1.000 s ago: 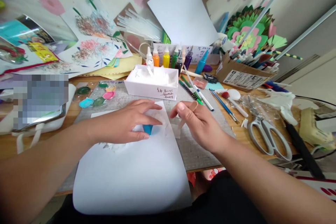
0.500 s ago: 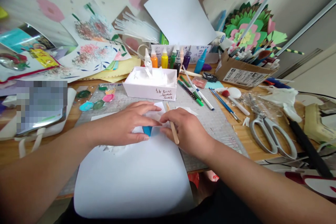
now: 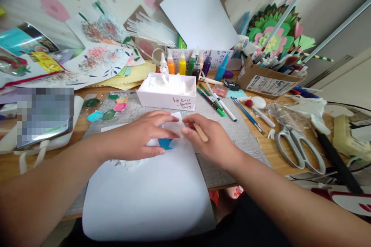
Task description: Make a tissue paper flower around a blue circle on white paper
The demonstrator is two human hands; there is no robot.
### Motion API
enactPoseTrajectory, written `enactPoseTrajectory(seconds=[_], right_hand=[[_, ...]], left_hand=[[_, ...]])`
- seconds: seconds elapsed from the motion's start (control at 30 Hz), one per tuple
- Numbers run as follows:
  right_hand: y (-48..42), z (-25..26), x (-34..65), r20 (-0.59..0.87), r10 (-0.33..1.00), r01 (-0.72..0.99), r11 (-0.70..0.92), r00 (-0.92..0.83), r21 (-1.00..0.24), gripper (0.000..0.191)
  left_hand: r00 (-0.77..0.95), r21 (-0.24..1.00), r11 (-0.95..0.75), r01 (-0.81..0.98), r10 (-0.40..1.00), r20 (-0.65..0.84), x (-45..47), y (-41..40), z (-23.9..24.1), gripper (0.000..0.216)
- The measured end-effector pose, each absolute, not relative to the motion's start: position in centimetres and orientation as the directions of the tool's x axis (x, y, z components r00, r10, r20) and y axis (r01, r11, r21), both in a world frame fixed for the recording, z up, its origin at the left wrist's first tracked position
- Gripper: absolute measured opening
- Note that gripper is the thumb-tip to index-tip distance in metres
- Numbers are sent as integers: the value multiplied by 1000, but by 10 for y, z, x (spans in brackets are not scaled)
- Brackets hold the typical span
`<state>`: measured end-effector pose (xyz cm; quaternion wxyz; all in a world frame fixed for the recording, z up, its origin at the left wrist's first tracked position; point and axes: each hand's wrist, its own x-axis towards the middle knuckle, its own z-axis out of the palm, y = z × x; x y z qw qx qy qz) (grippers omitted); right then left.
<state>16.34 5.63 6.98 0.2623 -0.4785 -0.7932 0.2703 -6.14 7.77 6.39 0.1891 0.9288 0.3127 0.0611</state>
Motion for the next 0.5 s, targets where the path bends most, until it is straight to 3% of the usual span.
enactPoseTrajectory(seconds=[0.1,0.2,0.37,0.5], right_hand=[[51,83,173,219,886,547,431,-409,-718,28],[45,88,176,153,843,524,451,-515,-723,24],[40,70,169,-23,859,442,241,-512,-864,6],[41,60,165,-73,867,419,164,-494,-893,11]], left_hand=[[797,401,-726,558,604,-15,-61,78,64,32],[797,395,-728,561,604,-19,-61,79,63,33],[800,376,-738,561,600,-18,-61,80,62,33],[801,375,-736,563,597,-32,-60,80,64,32]])
